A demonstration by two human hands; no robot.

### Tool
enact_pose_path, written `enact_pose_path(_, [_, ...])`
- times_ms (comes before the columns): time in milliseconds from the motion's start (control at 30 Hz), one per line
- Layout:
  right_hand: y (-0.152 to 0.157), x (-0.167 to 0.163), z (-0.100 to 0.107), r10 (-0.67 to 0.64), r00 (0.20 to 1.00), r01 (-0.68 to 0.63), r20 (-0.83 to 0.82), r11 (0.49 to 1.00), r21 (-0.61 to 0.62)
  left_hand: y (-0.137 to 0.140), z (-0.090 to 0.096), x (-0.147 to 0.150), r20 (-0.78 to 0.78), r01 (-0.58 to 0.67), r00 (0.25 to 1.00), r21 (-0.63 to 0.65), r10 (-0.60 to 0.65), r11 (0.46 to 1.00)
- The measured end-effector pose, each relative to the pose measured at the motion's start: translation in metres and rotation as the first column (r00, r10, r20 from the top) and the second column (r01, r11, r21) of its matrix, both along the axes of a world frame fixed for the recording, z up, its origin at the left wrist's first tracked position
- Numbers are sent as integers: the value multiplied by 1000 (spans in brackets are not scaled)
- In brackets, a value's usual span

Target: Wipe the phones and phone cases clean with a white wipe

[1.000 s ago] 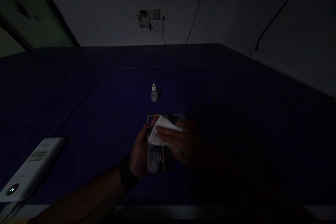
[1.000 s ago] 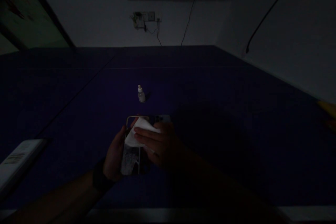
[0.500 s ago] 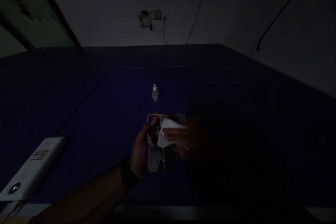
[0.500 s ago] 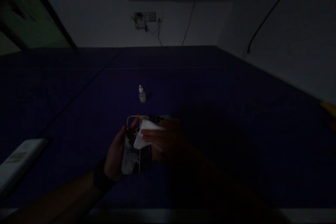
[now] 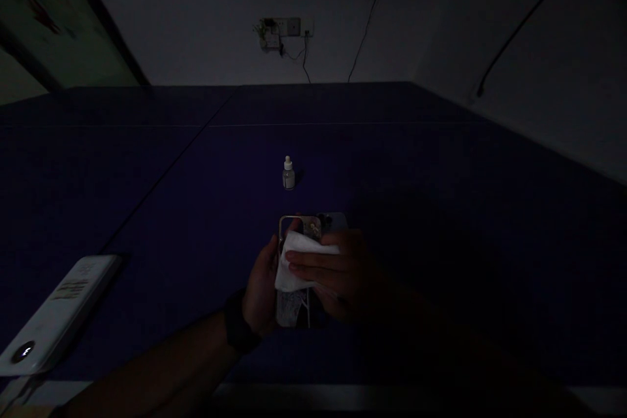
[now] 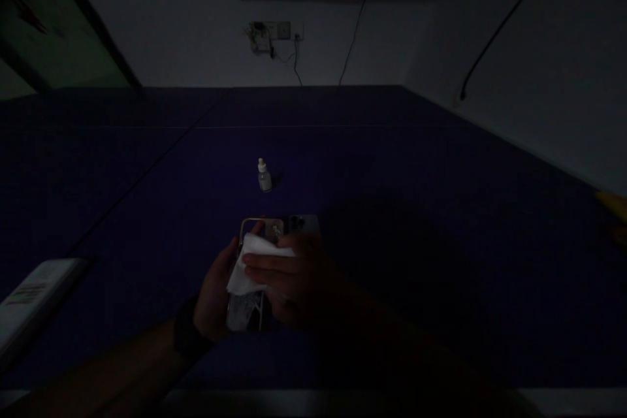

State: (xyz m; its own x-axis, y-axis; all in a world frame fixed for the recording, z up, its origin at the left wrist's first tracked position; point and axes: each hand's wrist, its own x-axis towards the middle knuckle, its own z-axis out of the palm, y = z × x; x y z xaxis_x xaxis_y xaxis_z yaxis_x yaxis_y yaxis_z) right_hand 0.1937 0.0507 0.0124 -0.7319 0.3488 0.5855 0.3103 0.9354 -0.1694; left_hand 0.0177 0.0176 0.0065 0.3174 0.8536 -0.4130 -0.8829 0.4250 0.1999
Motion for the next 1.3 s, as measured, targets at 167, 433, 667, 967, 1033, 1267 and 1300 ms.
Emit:
enact_pose_path(167, [2, 3, -1, -134, 989, 135, 70, 991, -15, 0, 3, 2, -51, -9, 999, -35, 7, 999])
enact_pose_path(433, [4, 0, -7, -115, 993, 115, 24, 993, -23, 1, 2, 4, 21, -38, 999, 4, 38, 999])
enact_pose_path(667, [-1, -4, -2, 23, 997, -22, 70, 1000, -13, 0, 7, 4, -58, -41, 998, -90, 36, 995])
enact_pose_path(967, [1, -1, -5, -19, 999, 18, 38, 1000, 25, -1, 2, 2, -79, 12, 997, 43, -9, 999])
enact_pose_path(1033, [0, -2, -7, 39, 999, -39, 11, 999, 15, -1, 2, 2, -96, 14, 995, 71, -7, 997])
enact_pose_path(1267, [0, -1, -1, -82, 995, 82, 50, 997, 0, 0, 4, 3, -42, 12, 999, -33, -13, 999])
enact_pose_path(1300, [0, -2, 0, -55, 997, 55, 61, 998, 4, -1, 4, 3, -39, 20, 999, -23, -21, 1000])
